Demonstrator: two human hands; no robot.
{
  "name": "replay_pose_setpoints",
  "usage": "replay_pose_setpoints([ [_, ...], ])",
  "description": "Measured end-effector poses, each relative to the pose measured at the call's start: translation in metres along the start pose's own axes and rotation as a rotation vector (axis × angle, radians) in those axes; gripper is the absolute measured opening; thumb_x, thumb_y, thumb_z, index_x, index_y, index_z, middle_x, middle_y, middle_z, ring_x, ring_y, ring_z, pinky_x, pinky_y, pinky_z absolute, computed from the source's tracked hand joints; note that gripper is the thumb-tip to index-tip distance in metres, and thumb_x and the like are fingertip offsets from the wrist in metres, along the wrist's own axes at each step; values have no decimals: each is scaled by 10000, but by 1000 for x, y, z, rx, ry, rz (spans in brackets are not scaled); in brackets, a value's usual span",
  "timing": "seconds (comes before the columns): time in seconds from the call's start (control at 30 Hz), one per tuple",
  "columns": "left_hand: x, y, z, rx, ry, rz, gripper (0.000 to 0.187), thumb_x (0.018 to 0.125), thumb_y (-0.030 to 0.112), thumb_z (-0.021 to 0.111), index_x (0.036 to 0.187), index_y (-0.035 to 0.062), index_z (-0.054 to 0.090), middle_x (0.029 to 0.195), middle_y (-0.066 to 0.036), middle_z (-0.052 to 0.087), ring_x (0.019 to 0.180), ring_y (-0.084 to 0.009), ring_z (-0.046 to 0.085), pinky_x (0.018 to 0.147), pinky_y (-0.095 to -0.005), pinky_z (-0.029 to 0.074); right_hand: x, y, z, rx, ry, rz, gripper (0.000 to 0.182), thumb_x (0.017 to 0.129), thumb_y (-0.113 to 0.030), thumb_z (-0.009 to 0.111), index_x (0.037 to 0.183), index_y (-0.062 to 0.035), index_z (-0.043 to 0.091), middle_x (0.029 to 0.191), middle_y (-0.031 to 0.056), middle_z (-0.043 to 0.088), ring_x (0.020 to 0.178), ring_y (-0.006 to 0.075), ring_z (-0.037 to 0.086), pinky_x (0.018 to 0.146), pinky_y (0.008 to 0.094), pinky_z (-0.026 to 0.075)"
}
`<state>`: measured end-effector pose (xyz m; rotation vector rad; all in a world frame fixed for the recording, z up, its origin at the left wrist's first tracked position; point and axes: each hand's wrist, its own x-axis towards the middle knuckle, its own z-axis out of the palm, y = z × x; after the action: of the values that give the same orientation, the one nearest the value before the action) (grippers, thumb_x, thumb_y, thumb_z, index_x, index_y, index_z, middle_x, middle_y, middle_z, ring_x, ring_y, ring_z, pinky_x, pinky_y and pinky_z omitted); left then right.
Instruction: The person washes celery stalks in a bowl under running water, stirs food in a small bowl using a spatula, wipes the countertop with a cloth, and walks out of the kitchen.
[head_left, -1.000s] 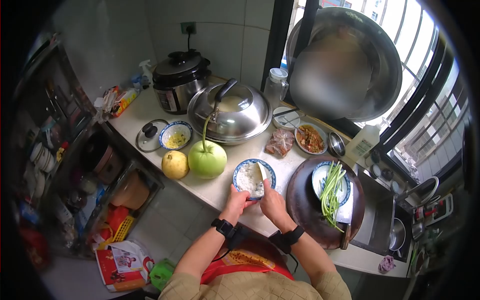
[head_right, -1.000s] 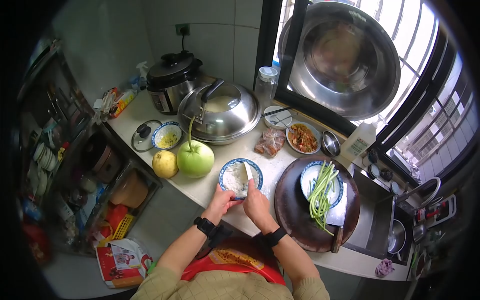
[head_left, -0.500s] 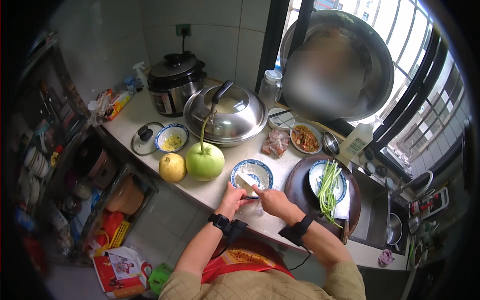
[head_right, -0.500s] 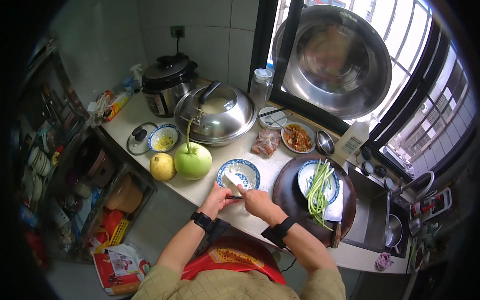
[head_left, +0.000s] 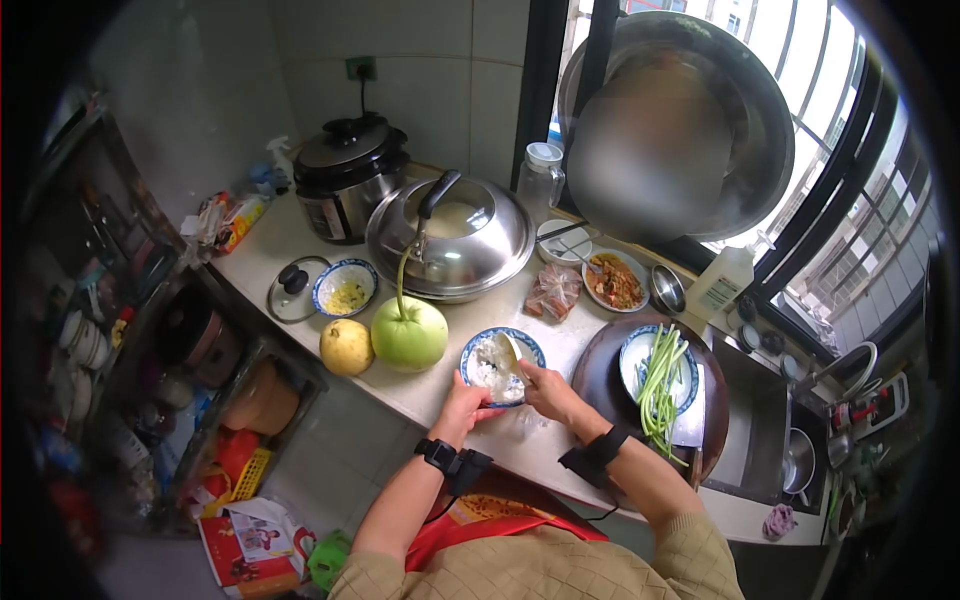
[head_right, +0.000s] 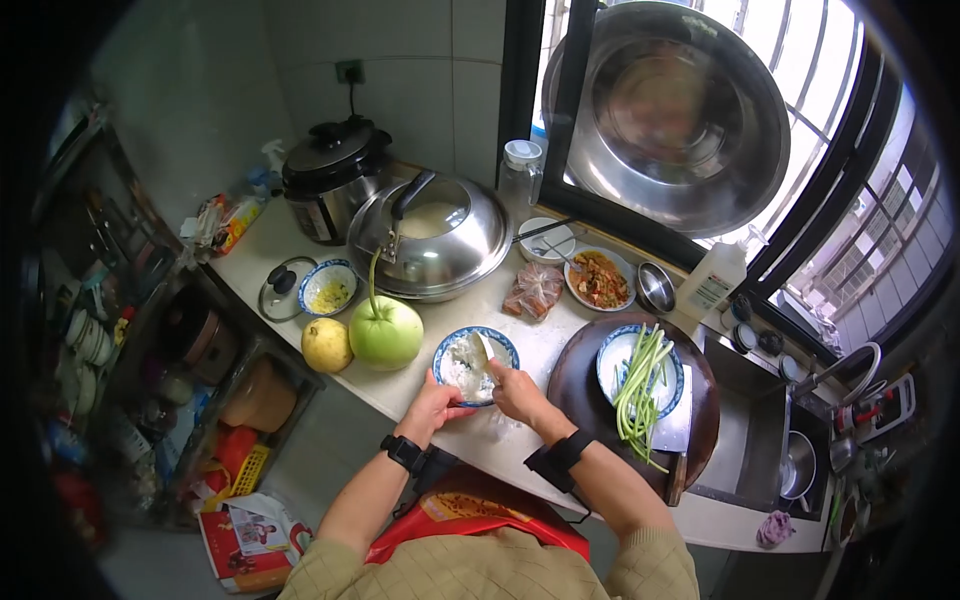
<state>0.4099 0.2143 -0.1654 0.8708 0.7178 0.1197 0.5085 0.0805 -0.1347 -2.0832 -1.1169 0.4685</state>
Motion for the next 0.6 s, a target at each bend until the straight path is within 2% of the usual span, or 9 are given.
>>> replay_pose_setpoints([
  [0.07,6,2,-2,38,3,-15,679,639,-141,408,1212,130,164,1083,-176,441,824,-327,571,571,-436,549,4,-3,-10,32,-61,-8,492,703,-16,432,1194,-46,425,773,278,550,726,396,563,682,426,441],
  [0.13,11,7,-3,66,17,-21,688,637,-140,412,1217,136,169,1078,-173,443,818,-330,572,569,-434,550,9,-2,-14,-159,-209,-137,543,691,-11,418,1233,-30,382,773,271,563,753,392,567,694,438,436],
  [0.2,16,11,-7,90,35,-37,696,634,-139,417,1223,143,175,1074,-170,445,811,-333,573,567,-433,551,10,-4,-22,-239,-263,-138,554,695,-18,415,1247,-51,376,757,238,580,729,372,578,676,431,446],
  [0.27,24,25,-13,270,-83,-159,677,628,-135,426,1211,142,222,1052,-165,459,808,-336,574,571,-444,549,7,-11,-40,-456,-348,-202,555,701,-28,425,1253,-66,375,733,205,591,701,344,589,649,419,457],
  [0.3,23,29,-12,315,-99,-147,699,632,-122,451,1242,140,234,1039,-164,477,761,-310,588,539,-422,544,4,-14,-48,-548,-353,-211,544,708,-35,430,1249,-70,384,713,177,591,685,318,592,610,410,459],
  [0.4,40,23,-18,296,-8,-29,632,685,-63,522,1240,101,268,1006,-160,514,700,-276,603,498,-364,545,-5,-9,-60,-562,-252,-196,541,705,-25,432,1242,-72,390,717,156,585,680,313,587,586,411,452],
  [0.43,40,23,-17,177,60,-61,647,703,-28,564,1253,88,245,1016,-156,517,686,-254,606,512,-338,543,-9,-4,-59,-515,-170,-185,540,698,-13,433,1234,-72,396,735,137,584,681,307,585,574,406,449],
  [0.53,22,11,-5,253,37,-39,726,707,1,591,1290,107,173,1041,-145,500,699,-240,597,474,-342,523,-16,-1,-59,-519,-97,-94,540,695,-6,436,1230,-68,394,755,135,589,682,302,588,581,398,453],
  [0.6,12,3,10,232,-10,-48,635,701,-43,537,1235,106,227,1038,-146,500,737,-250,599,480,-356,528,-17,-2,-52,-521,-83,-63,546,691,-8,440,1232,-81,400,756,136,590,686,298,590,583,396,454],
])
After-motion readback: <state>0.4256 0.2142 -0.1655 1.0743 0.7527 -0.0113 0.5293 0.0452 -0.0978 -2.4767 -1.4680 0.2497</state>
